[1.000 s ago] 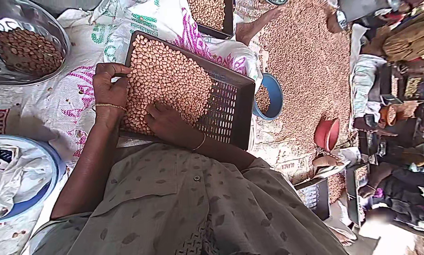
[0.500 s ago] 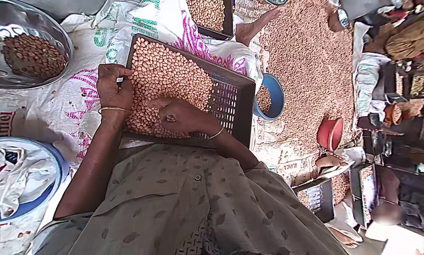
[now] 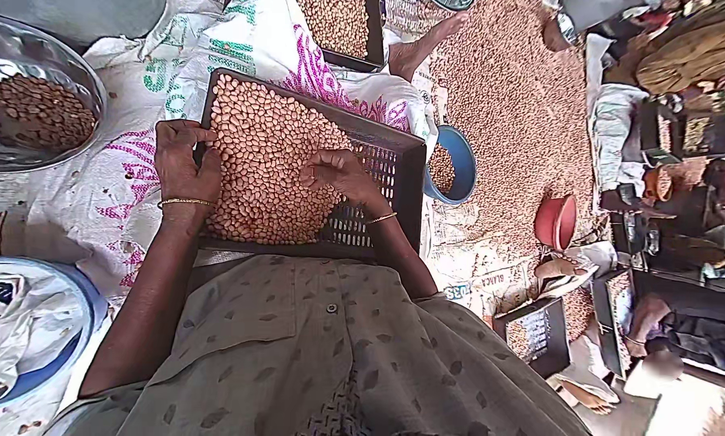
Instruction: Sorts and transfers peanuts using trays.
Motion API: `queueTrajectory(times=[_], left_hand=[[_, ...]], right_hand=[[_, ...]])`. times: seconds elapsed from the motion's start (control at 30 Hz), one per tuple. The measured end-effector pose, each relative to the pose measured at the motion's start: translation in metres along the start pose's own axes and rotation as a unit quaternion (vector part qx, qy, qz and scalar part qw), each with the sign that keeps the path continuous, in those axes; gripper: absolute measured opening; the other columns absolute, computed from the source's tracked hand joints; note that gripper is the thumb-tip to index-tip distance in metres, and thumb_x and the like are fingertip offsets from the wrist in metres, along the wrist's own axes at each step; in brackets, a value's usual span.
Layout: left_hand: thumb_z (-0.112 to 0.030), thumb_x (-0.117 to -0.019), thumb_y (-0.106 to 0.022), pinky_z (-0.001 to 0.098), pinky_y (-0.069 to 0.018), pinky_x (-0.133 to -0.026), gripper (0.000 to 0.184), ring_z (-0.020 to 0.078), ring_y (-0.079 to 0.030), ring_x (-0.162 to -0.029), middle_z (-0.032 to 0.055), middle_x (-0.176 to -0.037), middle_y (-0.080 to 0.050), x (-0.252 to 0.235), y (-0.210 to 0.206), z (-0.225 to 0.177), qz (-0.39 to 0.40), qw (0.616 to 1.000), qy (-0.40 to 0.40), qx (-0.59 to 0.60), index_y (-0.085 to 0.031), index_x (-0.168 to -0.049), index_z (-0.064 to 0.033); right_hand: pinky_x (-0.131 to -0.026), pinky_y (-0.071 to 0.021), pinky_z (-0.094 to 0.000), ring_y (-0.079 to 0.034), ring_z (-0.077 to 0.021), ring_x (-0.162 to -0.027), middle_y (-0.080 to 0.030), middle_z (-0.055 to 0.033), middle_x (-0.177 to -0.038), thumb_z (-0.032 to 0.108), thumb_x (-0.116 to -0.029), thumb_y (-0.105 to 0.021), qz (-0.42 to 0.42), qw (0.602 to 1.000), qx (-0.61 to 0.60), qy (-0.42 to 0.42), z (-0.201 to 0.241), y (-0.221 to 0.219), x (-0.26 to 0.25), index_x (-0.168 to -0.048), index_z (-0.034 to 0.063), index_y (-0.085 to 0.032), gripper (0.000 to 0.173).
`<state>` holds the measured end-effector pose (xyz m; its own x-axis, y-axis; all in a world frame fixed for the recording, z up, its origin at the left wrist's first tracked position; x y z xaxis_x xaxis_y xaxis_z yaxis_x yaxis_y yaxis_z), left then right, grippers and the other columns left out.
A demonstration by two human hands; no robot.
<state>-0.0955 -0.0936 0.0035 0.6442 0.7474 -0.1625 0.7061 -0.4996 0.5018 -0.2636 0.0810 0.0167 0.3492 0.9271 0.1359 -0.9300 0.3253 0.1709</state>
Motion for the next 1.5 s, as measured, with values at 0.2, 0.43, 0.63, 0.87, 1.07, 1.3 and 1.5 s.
queueTrajectory(times=[0.2, 0.43, 0.63, 0.87, 1.07, 1.3, 1.5], left_hand=[[-0.006, -0.0961, -0.051, 0.0473, -0.0475, -0.103, 0.028, 0.0368, -0.053, -0.127, 0.0283, -0.139, -0.050, 0.000, 0.001, 0.000, -0.005, 1.000, 0.002, -0.006, -0.064, -0.119, 0.0043], [-0.006, -0.0957, -0.051, 0.0463, -0.0474, -0.104, 0.028, 0.0364, -0.052, -0.129, 0.0287, -0.140, -0.049, 0.000, 0.002, -0.001, -0.007, 1.000, -0.003, -0.007, -0.065, -0.118, 0.0050], [-0.007, -0.0957, -0.051, 0.0443, -0.0470, -0.104, 0.029, 0.0352, -0.052, -0.129, 0.0283, -0.139, -0.050, 0.001, 0.002, -0.001, -0.006, 1.000, -0.005, -0.012, -0.065, -0.119, 0.0044], [-0.010, -0.0958, -0.051, 0.0475, -0.0455, -0.104, 0.029, 0.0371, -0.051, -0.129, 0.0280, -0.139, -0.050, 0.000, 0.002, 0.000, -0.007, 1.000, -0.012, -0.011, -0.065, -0.117, 0.0040], [-0.010, -0.0961, -0.052, 0.0458, -0.0467, -0.102, 0.028, 0.0353, -0.052, -0.128, 0.0274, -0.139, -0.050, 0.001, 0.001, 0.001, -0.010, 1.000, -0.008, -0.007, -0.065, -0.117, 0.0032], [-0.012, -0.0967, -0.054, 0.0434, -0.0481, -0.101, 0.027, 0.0325, -0.052, -0.128, 0.0255, -0.141, -0.049, 0.001, 0.001, 0.002, -0.009, 1.000, -0.007, 0.005, -0.065, -0.117, 0.0014], [-0.013, -0.0965, -0.055, 0.0405, -0.0499, -0.097, 0.027, 0.0309, -0.054, -0.124, 0.0257, -0.139, -0.050, 0.001, 0.002, -0.002, -0.015, 1.000, -0.016, 0.003, -0.065, -0.116, 0.0019]], right_hand=[[-0.085, -0.0574, -0.0449, -0.069, -0.0271, -0.096, -0.069, -0.0171, -0.108, -0.001, -0.0896, -0.067, -0.025, 0.939, 0.328, 0.105, 0.007, -0.023, -0.004, -0.110, 0.0032, -0.077, 0.023], [-0.079, -0.0592, -0.0429, -0.069, -0.0303, -0.097, -0.068, -0.0186, -0.110, 0.005, -0.0933, -0.064, -0.029, 0.880, 0.447, 0.154, 0.009, -0.041, 0.000, -0.107, 0.0033, -0.077, 0.019], [-0.076, -0.0595, -0.0433, -0.070, -0.0330, -0.097, -0.066, -0.0215, -0.115, 0.006, -0.0923, -0.062, -0.025, 0.859, 0.480, 0.175, 0.009, -0.048, 0.001, -0.106, 0.0018, -0.076, 0.020], [-0.076, -0.0597, -0.0433, -0.071, -0.0285, -0.097, -0.068, -0.0168, -0.118, 0.004, -0.0914, -0.061, 0.012, 0.878, 0.447, 0.171, 0.009, -0.049, -0.001, -0.092, -0.0006, -0.074, 0.013], [-0.089, -0.0589, -0.0380, -0.070, -0.0279, -0.110, -0.067, -0.0234, -0.126, 0.000, -0.0906, -0.064, -0.025, 0.939, 0.286, 0.188, 0.021, -0.009, 0.003, -0.092, -0.0041, -0.075, 0.011], [-0.055, -0.0560, -0.0209, -0.070, -0.0102, -0.066, -0.075, -0.0091, -0.093, 0.007, -0.1071, -0.045, -0.401, 0.869, -0.246, 0.154, 0.016, 0.163, 0.063, -0.102, 0.0026, -0.062, 0.019], [-0.078, -0.0631, -0.0332, -0.075, -0.0186, -0.083, -0.074, -0.0107, -0.094, 0.016, -0.1122, -0.035, -0.346, 0.900, -0.260, 0.055, -0.004, 0.125, 0.048, -0.113, -0.0020, -0.059, 0.030]])
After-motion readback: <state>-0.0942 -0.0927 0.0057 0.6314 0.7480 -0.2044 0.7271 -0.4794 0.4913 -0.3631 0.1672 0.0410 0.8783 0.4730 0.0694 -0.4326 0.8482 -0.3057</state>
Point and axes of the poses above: each hand's wrist, its own x-axis away from the middle knuckle, its own y-axis out of the back of the hand, z = x × y, the point moved 10 cm from there along -x, towards the middle knuckle
